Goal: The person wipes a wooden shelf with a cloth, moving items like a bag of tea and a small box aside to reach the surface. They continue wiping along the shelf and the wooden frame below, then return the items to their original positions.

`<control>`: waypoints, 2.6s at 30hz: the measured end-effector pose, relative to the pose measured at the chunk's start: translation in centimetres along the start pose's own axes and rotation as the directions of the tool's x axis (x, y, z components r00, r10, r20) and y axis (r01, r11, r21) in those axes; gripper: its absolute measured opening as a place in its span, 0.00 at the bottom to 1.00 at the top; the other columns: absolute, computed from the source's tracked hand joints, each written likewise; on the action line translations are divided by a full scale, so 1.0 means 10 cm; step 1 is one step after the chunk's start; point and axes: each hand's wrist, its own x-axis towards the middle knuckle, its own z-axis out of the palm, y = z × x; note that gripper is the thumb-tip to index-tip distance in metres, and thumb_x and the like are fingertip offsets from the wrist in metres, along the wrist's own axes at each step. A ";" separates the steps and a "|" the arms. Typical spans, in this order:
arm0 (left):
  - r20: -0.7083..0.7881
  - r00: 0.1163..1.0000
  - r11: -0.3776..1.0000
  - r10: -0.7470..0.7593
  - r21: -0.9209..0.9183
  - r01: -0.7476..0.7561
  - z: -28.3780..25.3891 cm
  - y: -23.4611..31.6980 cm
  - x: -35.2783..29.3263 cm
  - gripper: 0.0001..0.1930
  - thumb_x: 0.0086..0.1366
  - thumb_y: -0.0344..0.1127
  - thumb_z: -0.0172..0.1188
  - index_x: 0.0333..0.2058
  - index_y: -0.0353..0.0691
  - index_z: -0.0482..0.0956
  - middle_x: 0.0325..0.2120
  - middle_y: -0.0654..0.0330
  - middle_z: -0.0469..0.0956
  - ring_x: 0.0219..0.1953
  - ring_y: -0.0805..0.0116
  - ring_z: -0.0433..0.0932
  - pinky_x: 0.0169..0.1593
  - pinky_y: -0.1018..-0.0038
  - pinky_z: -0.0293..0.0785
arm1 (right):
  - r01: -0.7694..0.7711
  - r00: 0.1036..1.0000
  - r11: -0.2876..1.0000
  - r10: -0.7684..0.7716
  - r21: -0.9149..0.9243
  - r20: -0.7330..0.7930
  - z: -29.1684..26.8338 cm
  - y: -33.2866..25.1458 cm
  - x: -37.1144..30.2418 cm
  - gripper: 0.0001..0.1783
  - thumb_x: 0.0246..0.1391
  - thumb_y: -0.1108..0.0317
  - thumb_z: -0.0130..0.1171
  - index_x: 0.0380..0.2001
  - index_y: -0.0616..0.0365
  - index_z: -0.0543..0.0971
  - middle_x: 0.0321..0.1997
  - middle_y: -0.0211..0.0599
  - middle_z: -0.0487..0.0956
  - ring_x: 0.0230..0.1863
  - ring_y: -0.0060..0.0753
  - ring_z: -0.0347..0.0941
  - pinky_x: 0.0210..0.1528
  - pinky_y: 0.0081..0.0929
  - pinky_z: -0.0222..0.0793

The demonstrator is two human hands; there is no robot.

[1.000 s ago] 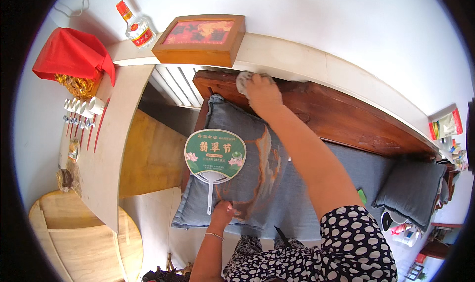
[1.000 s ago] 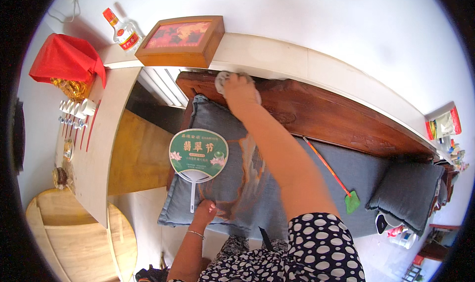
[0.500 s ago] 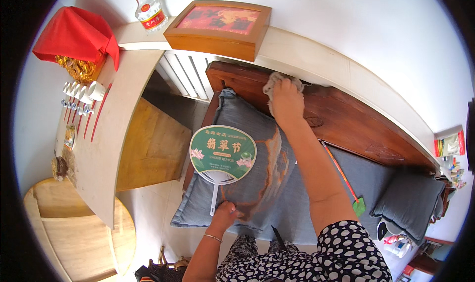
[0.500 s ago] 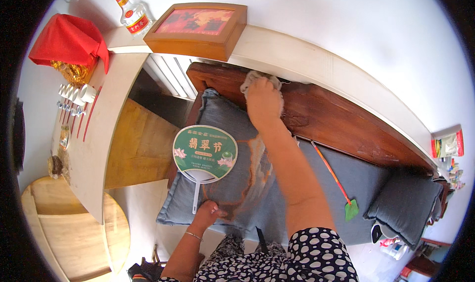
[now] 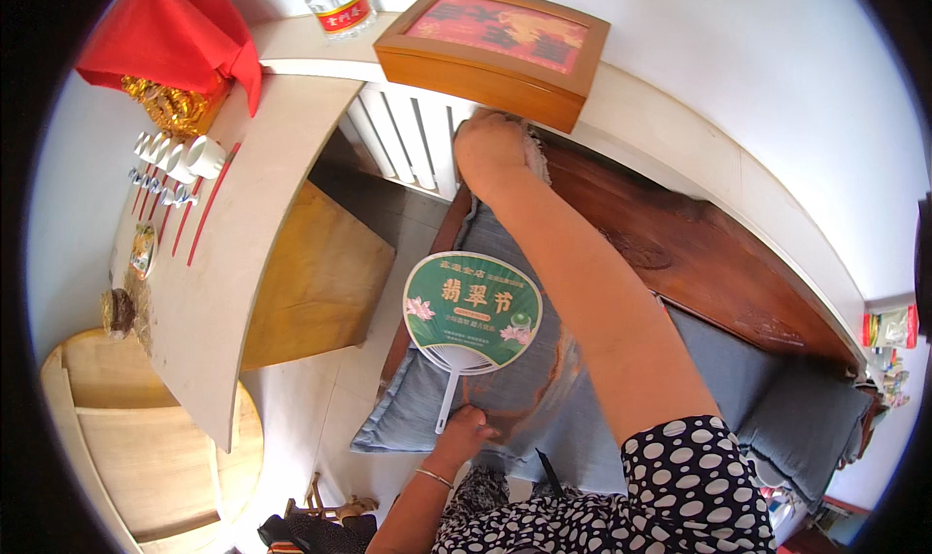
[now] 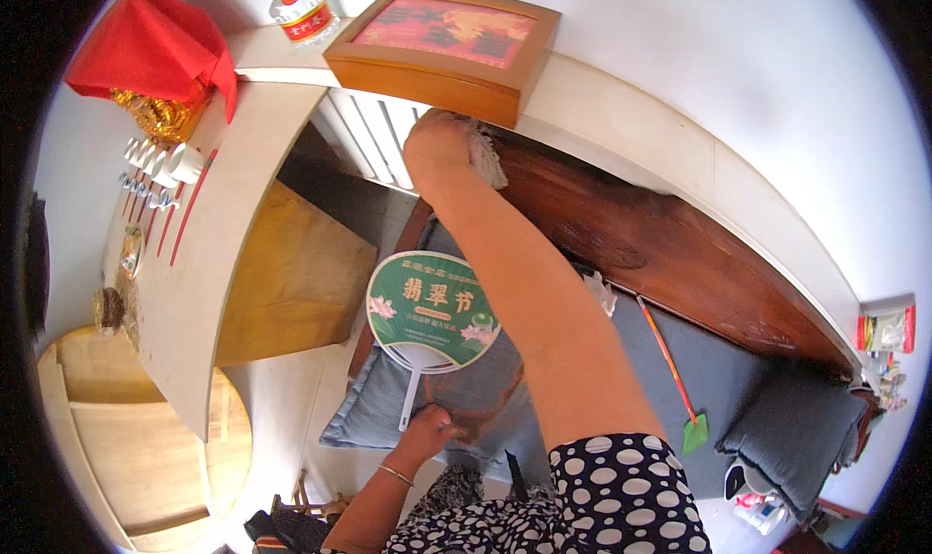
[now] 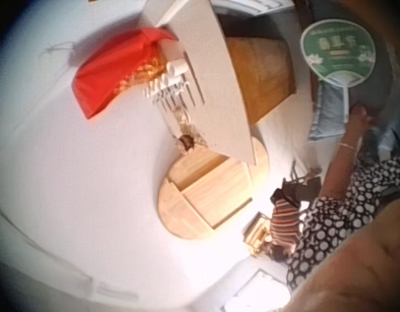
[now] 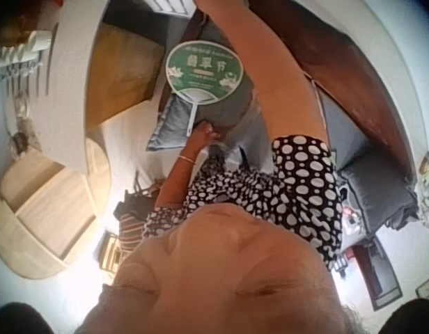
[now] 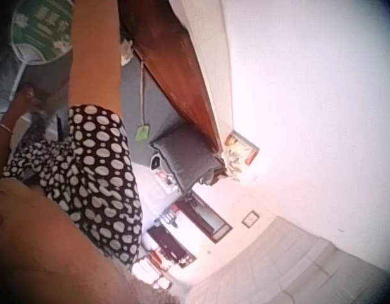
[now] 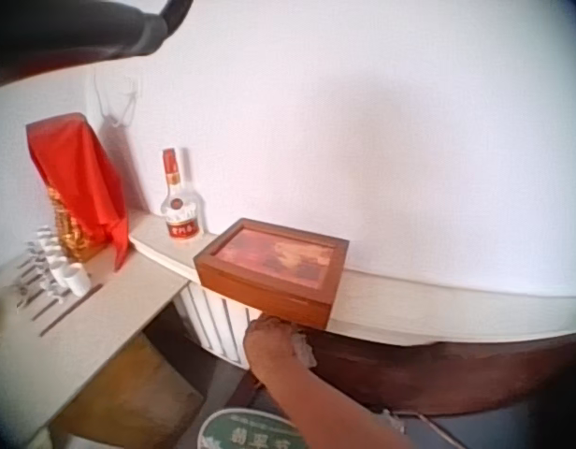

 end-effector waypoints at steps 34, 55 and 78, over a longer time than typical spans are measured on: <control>0.026 1.000 0.996 0.005 0.083 -0.007 0.19 -0.14 -0.05 0.13 0.56 0.38 0.60 0.35 0.37 0.71 0.39 0.53 0.71 0.45 0.52 0.72 0.47 0.61 0.72 | 0.254 0.964 0.967 -0.253 0.006 0.086 0.06 0.03 0.43 0.09 0.47 0.69 0.57 0.31 0.59 0.82 0.40 0.46 0.79 0.44 0.44 0.76 0.46 0.36 0.72; -0.001 0.996 0.989 -0.089 0.115 0.089 0.19 -0.11 -0.02 0.09 0.58 0.38 0.58 0.32 0.39 0.75 0.36 0.54 0.74 0.40 0.53 0.77 0.40 0.59 0.75 | 0.181 0.983 0.825 -0.130 0.535 -0.130 0.34 0.77 -1.22 0.21 0.42 0.74 0.62 0.44 0.60 0.74 0.57 0.50 0.67 0.58 0.55 0.62 0.59 0.44 0.60; -0.046 0.998 0.992 -0.030 0.122 0.035 0.06 0.00 0.01 0.07 0.54 0.34 0.60 0.26 0.39 0.73 0.29 0.51 0.73 0.35 0.49 0.74 0.38 0.59 0.70 | 0.012 0.926 0.924 0.134 0.382 -0.353 -0.35 1.67 -1.86 0.22 0.40 0.78 0.62 0.43 0.57 0.73 0.53 0.42 0.70 0.53 0.49 0.66 0.54 0.41 0.64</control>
